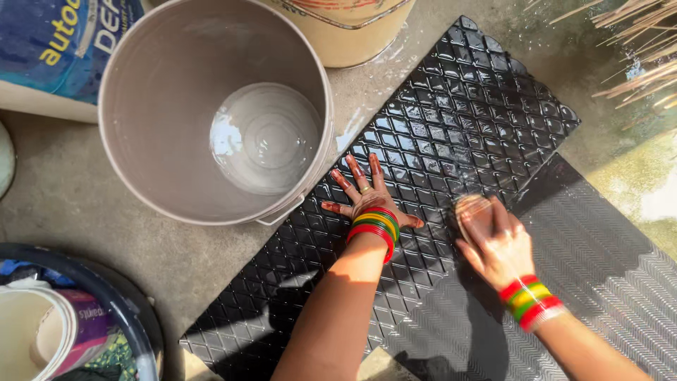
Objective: The person scrubs two rubber floor mats with a handheld brush and water. They pour water from buckets onto the mats, scrub the surfaces repeatedly, and flip them over to clean both sides.
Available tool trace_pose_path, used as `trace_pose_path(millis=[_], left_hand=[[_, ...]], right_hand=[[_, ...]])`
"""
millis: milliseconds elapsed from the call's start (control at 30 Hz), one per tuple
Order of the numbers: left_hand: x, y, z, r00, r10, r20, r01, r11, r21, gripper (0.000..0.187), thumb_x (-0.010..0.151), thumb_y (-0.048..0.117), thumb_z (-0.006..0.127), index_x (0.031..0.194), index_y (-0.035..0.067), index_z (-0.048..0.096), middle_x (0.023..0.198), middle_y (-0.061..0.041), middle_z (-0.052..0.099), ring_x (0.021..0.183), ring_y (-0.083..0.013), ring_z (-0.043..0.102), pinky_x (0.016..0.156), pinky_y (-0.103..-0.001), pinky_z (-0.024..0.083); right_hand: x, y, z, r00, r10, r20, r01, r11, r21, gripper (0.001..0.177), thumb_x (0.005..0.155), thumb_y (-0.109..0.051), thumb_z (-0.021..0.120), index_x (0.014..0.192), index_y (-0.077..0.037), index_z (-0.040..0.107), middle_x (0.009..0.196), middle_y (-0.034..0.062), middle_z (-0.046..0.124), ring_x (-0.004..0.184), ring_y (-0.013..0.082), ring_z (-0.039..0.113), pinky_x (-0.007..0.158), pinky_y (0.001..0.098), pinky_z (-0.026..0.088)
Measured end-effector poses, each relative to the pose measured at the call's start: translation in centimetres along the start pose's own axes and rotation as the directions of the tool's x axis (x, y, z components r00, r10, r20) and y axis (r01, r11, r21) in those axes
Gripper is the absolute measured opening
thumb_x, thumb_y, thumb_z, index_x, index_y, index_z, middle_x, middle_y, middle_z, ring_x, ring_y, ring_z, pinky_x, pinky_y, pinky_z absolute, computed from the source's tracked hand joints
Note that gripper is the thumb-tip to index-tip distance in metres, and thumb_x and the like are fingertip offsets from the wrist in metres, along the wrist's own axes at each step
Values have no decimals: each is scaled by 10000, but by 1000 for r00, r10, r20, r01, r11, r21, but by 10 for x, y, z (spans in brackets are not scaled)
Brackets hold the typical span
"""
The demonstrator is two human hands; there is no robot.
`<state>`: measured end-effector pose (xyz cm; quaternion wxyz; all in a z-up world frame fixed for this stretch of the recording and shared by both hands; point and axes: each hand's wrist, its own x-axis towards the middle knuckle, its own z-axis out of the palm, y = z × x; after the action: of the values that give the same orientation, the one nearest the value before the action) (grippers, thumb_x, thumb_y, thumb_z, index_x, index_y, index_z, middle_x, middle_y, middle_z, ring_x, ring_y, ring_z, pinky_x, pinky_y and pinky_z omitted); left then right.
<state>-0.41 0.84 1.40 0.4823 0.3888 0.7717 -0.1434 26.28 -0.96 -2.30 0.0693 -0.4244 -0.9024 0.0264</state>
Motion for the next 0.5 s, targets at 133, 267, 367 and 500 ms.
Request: trace_pose_path(millis=[133,267,367,500], left_hand=[[-1,5,4,999,-8,-34,9,1000,21,1708,485,709,935,1586,295,-304,1642,-181,-397,1492,-519,-320,1068,-864,23],[3,2,7,999,-31,-23,32,999,40,1700,489,717,924,1585,312,-311,1641,-174,-395,1494,-517,-312,1069,-873,29],[0,4,7,1000,-11,-23,11,1000,6,1690,507,709,927,1589,297,-305,1641,-181,-414,1483,-539,-331,1048,-895,12],[-5,2,-6,999,-54,1,54,997,51,1699,504,731,915,1586,302,-322,1635,-176,-417,1490,-518,-328,1058,-885,29]], right_hand=[[76,44,35,996,84,-43,-91,970,-225,546,990,-482,667,1504,-318,585,1553,280,445,1186,481,591,956,552,536],[247,67,73,951,308,-27,-309,949,-64,632,986,-495,660,1573,-393,448,1599,251,326,1275,553,427,889,707,442],[306,69,69,941,320,-111,-325,945,-26,624,997,-501,660,1574,-376,456,1578,262,320,1266,578,405,882,715,421],[179,67,51,974,117,-193,-122,992,-12,621,987,-457,701,1574,-336,538,1549,262,435,1195,510,562,988,585,506]])
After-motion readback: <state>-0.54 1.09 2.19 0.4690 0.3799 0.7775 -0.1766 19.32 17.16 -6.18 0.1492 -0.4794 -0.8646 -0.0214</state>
